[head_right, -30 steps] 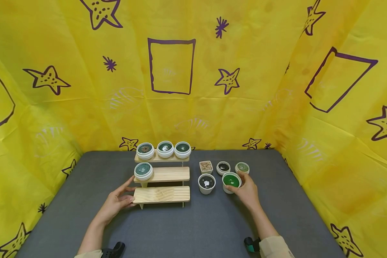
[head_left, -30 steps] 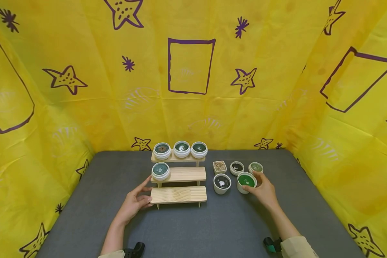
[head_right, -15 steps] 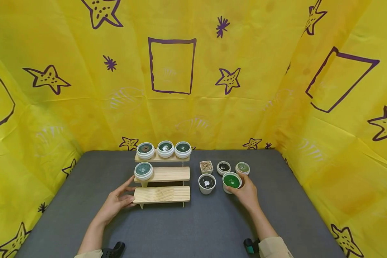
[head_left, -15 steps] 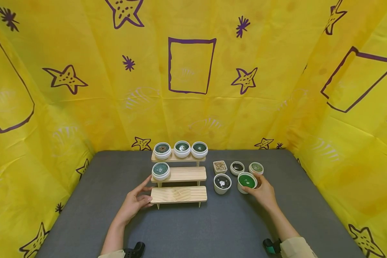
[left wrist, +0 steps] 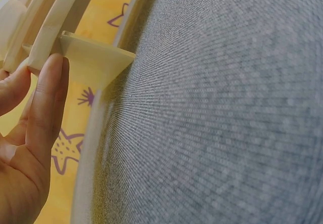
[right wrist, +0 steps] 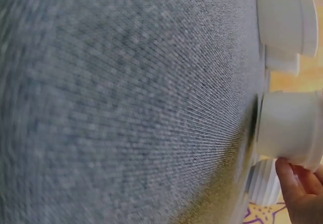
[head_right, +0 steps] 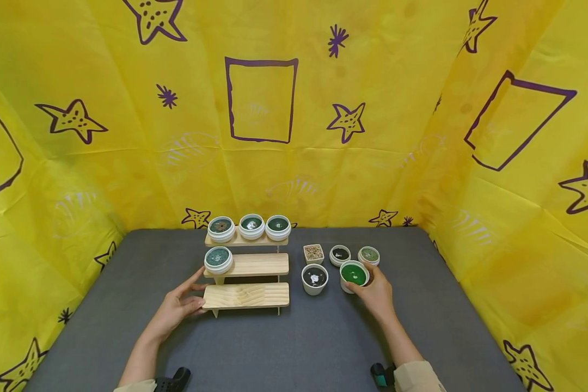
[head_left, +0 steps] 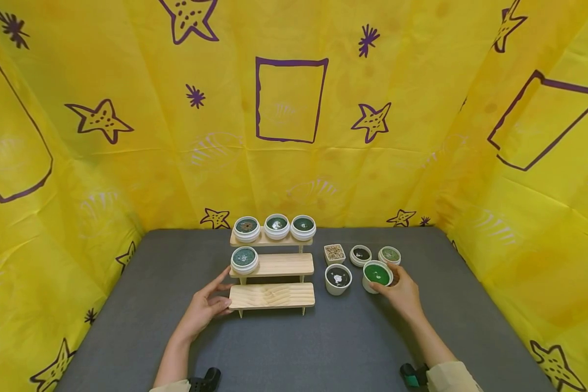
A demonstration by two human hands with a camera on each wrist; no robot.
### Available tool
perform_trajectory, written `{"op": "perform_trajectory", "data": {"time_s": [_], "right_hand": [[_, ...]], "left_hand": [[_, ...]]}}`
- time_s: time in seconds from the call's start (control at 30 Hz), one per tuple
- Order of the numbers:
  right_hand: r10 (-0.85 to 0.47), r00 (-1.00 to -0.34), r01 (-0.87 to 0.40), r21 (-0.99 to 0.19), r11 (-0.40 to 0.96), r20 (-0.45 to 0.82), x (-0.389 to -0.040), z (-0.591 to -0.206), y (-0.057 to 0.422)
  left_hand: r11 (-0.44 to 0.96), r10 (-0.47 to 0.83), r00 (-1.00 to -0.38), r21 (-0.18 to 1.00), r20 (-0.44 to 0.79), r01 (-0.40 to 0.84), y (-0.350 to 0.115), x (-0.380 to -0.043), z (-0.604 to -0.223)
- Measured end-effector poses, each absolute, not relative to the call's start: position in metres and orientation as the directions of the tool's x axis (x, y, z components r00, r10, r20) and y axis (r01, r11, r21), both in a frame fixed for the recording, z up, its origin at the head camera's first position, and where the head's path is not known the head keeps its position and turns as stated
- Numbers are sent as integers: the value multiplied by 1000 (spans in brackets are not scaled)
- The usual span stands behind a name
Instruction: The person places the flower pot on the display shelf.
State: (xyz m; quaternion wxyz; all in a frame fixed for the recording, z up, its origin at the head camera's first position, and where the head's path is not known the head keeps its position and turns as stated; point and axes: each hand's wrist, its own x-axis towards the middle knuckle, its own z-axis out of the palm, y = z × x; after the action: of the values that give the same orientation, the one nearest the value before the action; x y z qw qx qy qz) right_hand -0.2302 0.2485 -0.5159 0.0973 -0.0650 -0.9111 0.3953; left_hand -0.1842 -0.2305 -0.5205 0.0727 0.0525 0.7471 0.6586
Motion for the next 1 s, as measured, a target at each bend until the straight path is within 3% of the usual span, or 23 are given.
{"op": "perform_trajectory", "data": {"time_s": [1.0], "right_hand": [[168,-969,-55,-818,573,183,-231,-459,222]], "left_hand": [[134,175,-984,991,-13,11,-231,-184,-522]]}}
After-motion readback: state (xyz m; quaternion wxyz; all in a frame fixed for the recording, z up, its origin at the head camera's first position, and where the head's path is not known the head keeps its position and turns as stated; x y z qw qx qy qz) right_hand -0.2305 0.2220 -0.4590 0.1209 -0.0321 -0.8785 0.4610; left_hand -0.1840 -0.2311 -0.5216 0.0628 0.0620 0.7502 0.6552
